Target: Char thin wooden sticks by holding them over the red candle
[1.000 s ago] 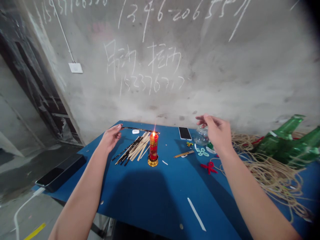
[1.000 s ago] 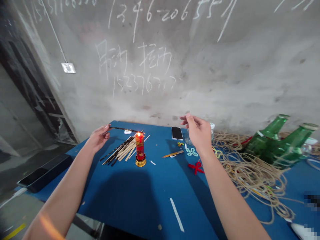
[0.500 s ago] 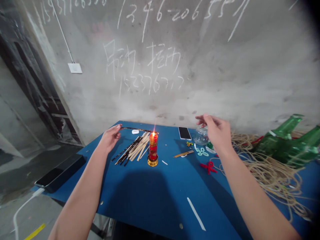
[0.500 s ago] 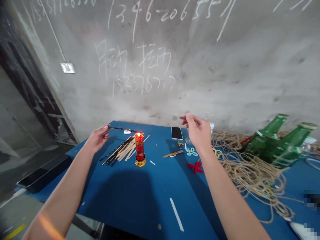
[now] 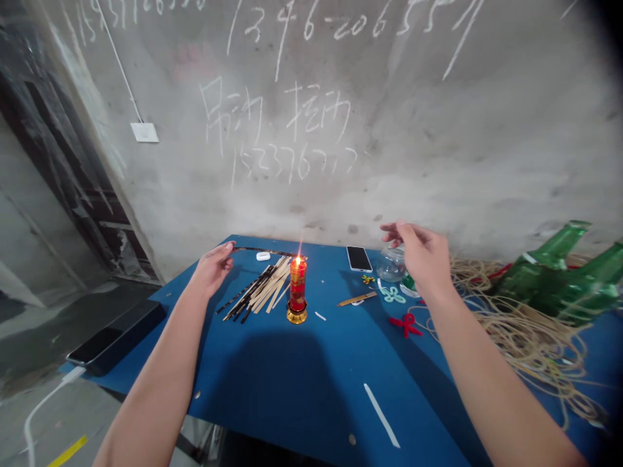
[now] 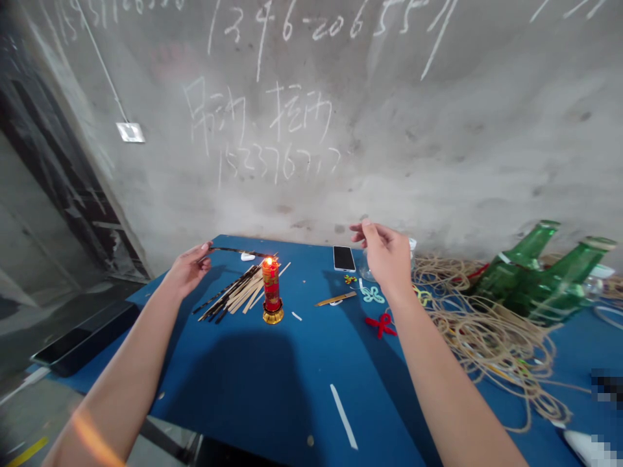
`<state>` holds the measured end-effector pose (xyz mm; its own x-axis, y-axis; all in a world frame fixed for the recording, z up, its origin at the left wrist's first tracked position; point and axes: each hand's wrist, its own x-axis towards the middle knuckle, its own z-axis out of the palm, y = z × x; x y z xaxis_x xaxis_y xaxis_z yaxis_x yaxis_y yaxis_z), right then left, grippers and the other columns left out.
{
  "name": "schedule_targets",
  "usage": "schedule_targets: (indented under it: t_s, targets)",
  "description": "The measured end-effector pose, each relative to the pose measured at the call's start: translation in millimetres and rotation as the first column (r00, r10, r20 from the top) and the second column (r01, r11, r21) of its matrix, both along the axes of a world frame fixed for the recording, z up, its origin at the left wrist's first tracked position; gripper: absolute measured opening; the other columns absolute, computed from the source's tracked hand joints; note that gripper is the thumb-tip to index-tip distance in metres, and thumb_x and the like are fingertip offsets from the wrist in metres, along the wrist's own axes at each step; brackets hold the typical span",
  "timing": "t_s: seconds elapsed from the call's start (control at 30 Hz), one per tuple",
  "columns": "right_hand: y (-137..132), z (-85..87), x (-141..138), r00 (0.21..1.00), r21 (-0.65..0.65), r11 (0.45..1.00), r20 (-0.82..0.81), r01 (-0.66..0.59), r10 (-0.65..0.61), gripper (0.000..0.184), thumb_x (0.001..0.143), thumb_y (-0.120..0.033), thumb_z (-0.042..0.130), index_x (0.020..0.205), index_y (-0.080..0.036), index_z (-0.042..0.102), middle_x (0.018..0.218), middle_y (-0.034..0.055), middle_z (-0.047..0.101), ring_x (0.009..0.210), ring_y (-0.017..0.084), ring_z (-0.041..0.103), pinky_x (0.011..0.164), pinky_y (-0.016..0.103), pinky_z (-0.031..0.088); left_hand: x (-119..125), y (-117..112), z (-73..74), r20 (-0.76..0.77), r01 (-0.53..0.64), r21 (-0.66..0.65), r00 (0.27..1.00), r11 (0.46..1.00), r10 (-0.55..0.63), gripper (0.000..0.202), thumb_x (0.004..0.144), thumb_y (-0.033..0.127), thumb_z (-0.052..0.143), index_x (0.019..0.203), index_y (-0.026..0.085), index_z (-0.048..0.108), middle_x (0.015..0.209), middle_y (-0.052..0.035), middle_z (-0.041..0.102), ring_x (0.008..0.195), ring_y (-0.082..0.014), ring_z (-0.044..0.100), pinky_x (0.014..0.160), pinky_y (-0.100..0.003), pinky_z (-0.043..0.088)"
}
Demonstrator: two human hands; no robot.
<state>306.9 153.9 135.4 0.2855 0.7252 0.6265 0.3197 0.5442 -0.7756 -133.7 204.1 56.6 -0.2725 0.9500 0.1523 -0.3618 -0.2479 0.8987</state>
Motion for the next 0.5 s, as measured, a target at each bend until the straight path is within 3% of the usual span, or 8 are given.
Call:
schedule_targets:
  t_s: [0.5]
  targets:
    - [-0.1,-0.1,0.1,1.000,0.006,1.000,-0.004,-0.008,0.008,0.037,0.094,-0.050,0.060,0.089,-0.020,0.082,0.079,0.0066,0.075,0.070,0.017,0.062,0.071,0.032,0.052,-2.5,1.3,-2.6,0.016,0.011,0.005,1.000,1.000,-0.011,0.028,0.069,0.023,0.088,0.094,0.015,0.080,0.088,-0.0073,0.072,0.053,-0.0062,0.051,0.045,-0.019,0.040]
